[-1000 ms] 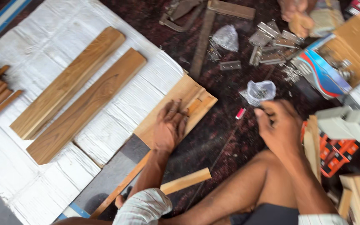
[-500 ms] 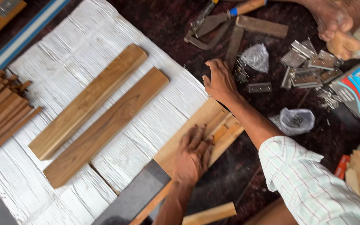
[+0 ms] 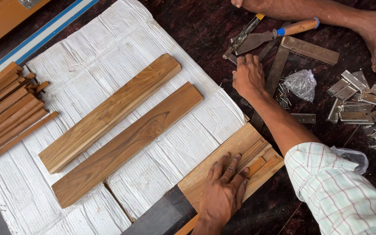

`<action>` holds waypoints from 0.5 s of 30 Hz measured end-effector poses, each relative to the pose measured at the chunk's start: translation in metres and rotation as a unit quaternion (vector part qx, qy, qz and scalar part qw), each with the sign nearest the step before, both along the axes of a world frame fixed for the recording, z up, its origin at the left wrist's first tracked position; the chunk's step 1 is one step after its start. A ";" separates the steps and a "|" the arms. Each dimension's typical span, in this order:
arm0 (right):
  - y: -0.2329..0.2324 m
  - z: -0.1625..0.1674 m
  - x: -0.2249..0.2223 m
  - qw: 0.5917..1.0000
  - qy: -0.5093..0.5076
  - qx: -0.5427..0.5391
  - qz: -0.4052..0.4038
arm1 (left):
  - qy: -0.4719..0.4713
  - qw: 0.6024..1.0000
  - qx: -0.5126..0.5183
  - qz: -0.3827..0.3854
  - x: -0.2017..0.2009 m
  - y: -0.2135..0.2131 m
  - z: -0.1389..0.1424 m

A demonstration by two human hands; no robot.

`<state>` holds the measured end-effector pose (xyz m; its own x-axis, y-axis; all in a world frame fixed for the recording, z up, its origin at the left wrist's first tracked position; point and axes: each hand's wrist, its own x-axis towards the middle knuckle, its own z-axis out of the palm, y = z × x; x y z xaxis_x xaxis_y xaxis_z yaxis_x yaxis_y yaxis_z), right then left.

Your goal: The person marks a wooden stick with a pencil, then uses a hand saw to cut a small wooden piece placed on a larger plank. The person handles the wood and saw while sitting on the floor.

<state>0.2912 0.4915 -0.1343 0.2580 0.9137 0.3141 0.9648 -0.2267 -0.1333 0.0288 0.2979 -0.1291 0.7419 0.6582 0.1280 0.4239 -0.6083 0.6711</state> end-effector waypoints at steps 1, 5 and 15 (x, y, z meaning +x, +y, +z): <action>0.000 -0.003 0.000 1.000 -0.001 -0.002 -0.004 | 0.001 1.000 -0.003 0.002 0.000 0.000 -0.001; -0.002 -0.005 -0.001 1.000 -0.006 0.007 -0.005 | 0.006 1.000 0.004 0.002 0.000 -0.002 -0.003; 0.005 -0.001 0.011 0.999 0.032 -0.030 -0.001 | 0.020 1.000 -0.007 -0.007 -0.001 -0.002 -0.004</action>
<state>0.3019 0.4961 -0.1356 0.2769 0.9299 0.2422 0.9545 -0.2372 -0.1807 0.0275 0.2963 -0.1328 0.7554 0.6493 0.0883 0.4425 -0.6048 0.6622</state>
